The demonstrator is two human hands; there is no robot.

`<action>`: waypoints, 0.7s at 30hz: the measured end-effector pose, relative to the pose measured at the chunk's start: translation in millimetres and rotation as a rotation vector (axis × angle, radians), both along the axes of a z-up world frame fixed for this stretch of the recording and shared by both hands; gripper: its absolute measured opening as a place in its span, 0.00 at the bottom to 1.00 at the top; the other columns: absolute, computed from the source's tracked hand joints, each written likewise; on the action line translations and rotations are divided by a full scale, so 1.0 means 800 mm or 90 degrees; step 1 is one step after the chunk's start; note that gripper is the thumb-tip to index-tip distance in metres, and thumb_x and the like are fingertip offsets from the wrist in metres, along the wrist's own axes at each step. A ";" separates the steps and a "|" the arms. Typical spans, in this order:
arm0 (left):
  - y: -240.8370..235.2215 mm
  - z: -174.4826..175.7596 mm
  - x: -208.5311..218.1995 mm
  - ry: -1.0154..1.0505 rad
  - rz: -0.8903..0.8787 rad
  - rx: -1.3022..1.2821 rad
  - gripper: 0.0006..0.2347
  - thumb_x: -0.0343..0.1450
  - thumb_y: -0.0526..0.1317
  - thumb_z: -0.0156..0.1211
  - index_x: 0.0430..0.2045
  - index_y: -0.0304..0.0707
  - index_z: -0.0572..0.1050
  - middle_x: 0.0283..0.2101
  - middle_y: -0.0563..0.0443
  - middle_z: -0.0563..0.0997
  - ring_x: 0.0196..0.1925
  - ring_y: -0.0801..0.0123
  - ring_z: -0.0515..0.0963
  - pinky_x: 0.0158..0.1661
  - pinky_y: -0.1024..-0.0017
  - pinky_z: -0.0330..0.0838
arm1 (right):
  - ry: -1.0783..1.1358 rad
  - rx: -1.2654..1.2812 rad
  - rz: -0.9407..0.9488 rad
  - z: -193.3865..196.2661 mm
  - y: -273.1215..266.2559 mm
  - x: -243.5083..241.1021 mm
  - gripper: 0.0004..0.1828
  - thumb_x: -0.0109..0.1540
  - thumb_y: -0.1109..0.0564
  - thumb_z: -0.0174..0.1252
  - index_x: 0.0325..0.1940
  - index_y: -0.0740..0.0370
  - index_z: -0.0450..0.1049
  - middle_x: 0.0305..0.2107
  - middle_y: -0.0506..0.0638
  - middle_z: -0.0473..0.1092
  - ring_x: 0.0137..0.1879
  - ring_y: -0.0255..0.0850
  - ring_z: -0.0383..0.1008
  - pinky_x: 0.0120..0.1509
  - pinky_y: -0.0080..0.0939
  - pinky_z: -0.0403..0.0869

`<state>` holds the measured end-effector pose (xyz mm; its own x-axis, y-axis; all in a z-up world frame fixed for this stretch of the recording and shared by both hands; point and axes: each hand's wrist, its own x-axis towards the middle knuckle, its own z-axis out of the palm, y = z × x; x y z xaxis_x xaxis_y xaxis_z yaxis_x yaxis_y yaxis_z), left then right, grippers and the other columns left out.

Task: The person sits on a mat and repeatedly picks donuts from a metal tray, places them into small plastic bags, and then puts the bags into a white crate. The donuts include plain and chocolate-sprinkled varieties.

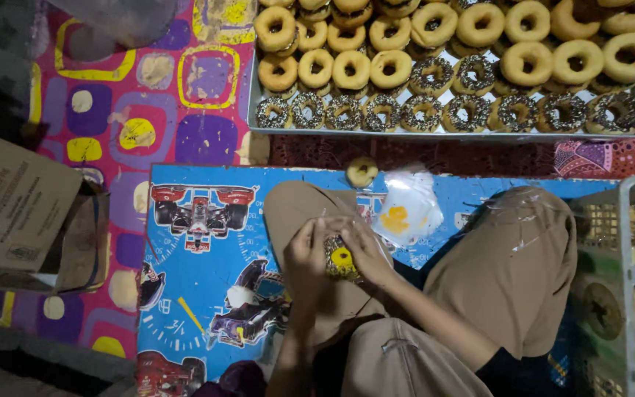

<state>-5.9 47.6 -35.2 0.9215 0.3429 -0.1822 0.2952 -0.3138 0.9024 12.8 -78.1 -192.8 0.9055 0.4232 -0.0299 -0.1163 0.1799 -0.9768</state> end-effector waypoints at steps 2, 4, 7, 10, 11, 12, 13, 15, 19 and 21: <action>0.001 -0.013 0.000 0.011 0.072 0.005 0.12 0.77 0.43 0.51 0.37 0.34 0.81 0.34 0.47 0.88 0.37 0.65 0.87 0.40 0.71 0.76 | -0.024 -0.125 -0.073 -0.023 0.011 -0.011 0.14 0.77 0.55 0.48 0.60 0.63 0.76 0.50 0.52 0.78 0.56 0.37 0.77 0.62 0.36 0.72; 0.006 -0.027 0.007 0.003 0.119 0.038 0.10 0.75 0.42 0.55 0.35 0.33 0.80 0.31 0.47 0.87 0.34 0.68 0.86 0.37 0.72 0.76 | 0.052 -0.139 -0.148 -0.035 0.023 0.002 0.11 0.72 0.54 0.55 0.49 0.64 0.78 0.37 0.51 0.77 0.41 0.35 0.74 0.47 0.34 0.71; 0.029 -0.060 0.034 -0.004 0.171 0.083 0.07 0.73 0.39 0.62 0.36 0.33 0.79 0.32 0.47 0.86 0.35 0.74 0.85 0.36 0.75 0.75 | 0.075 -0.123 -0.229 -0.030 0.041 0.043 0.10 0.68 0.55 0.60 0.41 0.65 0.80 0.28 0.46 0.75 0.33 0.31 0.69 0.38 0.32 0.68; 0.059 -0.102 0.059 -0.079 0.210 0.024 0.05 0.71 0.36 0.67 0.36 0.35 0.79 0.34 0.50 0.85 0.36 0.74 0.83 0.38 0.77 0.74 | 0.089 0.001 -0.302 -0.016 0.057 0.075 0.09 0.66 0.57 0.62 0.39 0.66 0.80 0.28 0.43 0.75 0.34 0.28 0.70 0.40 0.29 0.69; 0.068 -0.117 0.061 -0.181 0.196 -0.003 0.05 0.71 0.34 0.68 0.36 0.33 0.79 0.35 0.49 0.84 0.37 0.73 0.81 0.40 0.76 0.74 | 0.100 0.057 -0.327 -0.014 0.060 0.073 0.09 0.66 0.57 0.62 0.39 0.67 0.80 0.29 0.42 0.76 0.35 0.27 0.71 0.42 0.28 0.70; 0.074 -0.131 0.059 -0.282 0.179 -0.031 0.06 0.71 0.32 0.69 0.36 0.31 0.78 0.36 0.48 0.82 0.38 0.71 0.79 0.42 0.75 0.73 | 0.145 0.035 -0.326 -0.014 0.064 0.064 0.10 0.66 0.56 0.62 0.38 0.66 0.80 0.26 0.43 0.74 0.32 0.28 0.69 0.38 0.29 0.67; 0.074 -0.144 0.048 -0.265 0.190 -0.011 0.08 0.69 0.33 0.70 0.37 0.33 0.77 0.33 0.51 0.82 0.36 0.72 0.80 0.40 0.75 0.75 | 0.189 0.012 -0.325 -0.017 0.066 0.048 0.11 0.67 0.55 0.62 0.37 0.66 0.80 0.23 0.43 0.71 0.29 0.28 0.66 0.33 0.29 0.64; 0.066 -0.167 0.016 -0.237 0.210 0.027 0.11 0.66 0.35 0.71 0.38 0.35 0.74 0.28 0.55 0.83 0.32 0.74 0.82 0.36 0.76 0.79 | 0.287 0.047 -0.321 -0.032 0.062 0.009 0.13 0.67 0.53 0.61 0.34 0.66 0.79 0.19 0.44 0.68 0.24 0.28 0.63 0.27 0.31 0.61; 0.056 -0.200 -0.037 -0.139 0.236 0.164 0.15 0.65 0.32 0.72 0.36 0.36 0.67 0.28 0.46 0.75 0.32 0.70 0.73 0.33 0.76 0.70 | 0.358 -0.065 -0.193 -0.087 0.032 -0.048 0.12 0.63 0.55 0.61 0.30 0.66 0.79 0.18 0.48 0.71 0.21 0.31 0.66 0.25 0.33 0.61; 0.062 -0.207 -0.041 -0.025 0.265 -0.015 0.17 0.65 0.32 0.73 0.41 0.34 0.69 0.23 0.50 0.74 0.26 0.75 0.71 0.29 0.74 0.66 | 0.331 -0.170 -0.103 -0.112 -0.002 -0.030 0.10 0.61 0.56 0.61 0.30 0.65 0.80 0.20 0.45 0.75 0.23 0.30 0.70 0.26 0.33 0.65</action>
<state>-38.4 97.2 -201.0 0.7115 0.6836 -0.1624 0.3578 -0.1536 0.9211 -11.1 -79.9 -282.7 0.7957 0.1973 -0.5726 -0.5827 -0.0087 -0.8127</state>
